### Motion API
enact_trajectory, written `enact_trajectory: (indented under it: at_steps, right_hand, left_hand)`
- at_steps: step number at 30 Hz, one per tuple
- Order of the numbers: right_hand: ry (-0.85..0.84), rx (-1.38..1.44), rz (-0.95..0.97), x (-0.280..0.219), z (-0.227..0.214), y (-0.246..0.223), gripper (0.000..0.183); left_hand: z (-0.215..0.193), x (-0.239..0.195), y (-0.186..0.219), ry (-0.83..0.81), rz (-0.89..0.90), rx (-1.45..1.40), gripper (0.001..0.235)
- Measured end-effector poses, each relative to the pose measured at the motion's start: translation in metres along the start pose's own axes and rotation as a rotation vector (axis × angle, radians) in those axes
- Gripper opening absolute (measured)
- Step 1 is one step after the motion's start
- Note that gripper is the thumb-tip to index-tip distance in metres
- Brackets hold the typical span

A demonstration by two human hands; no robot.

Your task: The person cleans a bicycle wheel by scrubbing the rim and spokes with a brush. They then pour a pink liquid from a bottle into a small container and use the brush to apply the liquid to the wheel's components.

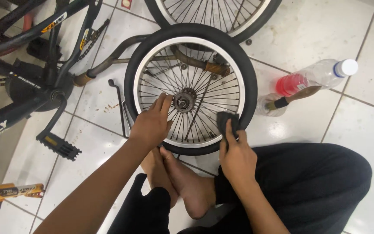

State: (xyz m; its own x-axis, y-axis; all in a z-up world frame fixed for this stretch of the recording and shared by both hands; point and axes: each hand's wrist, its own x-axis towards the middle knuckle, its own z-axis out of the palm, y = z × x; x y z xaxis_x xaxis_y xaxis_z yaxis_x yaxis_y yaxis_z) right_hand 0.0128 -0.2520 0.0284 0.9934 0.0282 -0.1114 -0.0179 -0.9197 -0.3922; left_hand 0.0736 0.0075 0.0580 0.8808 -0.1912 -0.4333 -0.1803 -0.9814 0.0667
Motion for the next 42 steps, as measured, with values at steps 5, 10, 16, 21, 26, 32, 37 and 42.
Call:
enact_trajectory:
  at_steps: [5, 10, 16, 21, 26, 32, 37, 42]
  right_hand:
    - [0.215, 0.099, -0.062, 0.028, -0.013, 0.003, 0.059]
    - [0.292, -0.081, -0.099, 0.057, -0.029, -0.007, 0.061]
    - [0.039, -0.214, -0.018, 0.036, -0.037, -0.006, 0.063]
    - [-0.128, -0.040, 0.065, 0.024, -0.043, -0.002, 0.058]
    - [0.156, 0.013, -0.098, 0.046, -0.044, -0.006, 0.057]
    - [0.188, -0.184, -0.103, 0.046, -0.026, -0.003, 0.058]
    - [0.087, -0.183, -0.056, 0.019, -0.027, -0.001, 0.057]
    - [0.127, 0.103, -0.116, 0.031, -0.060, -0.022, 0.053]
  left_hand:
    - [-0.004, 0.002, -0.001, 0.022, -0.013, 0.005, 0.072]
    - [0.000, 0.002, 0.000, 0.049, 0.001, 0.042, 0.071]
    - [0.008, 0.004, 0.001, 0.084, 0.051, 0.127, 0.070]
    - [0.011, 0.006, -0.001, 0.080, 0.064, 0.172, 0.070]
    - [0.011, 0.003, -0.004, 0.115, 0.042, 0.129, 0.072]
    - [0.013, 0.003, -0.003, 0.197, 0.088, 0.166, 0.073]
    - [0.018, 0.006, -0.004, 0.151, 0.075, 0.132, 0.072]
    - [0.018, 0.005, -0.008, 0.143, 0.038, 0.118, 0.073]
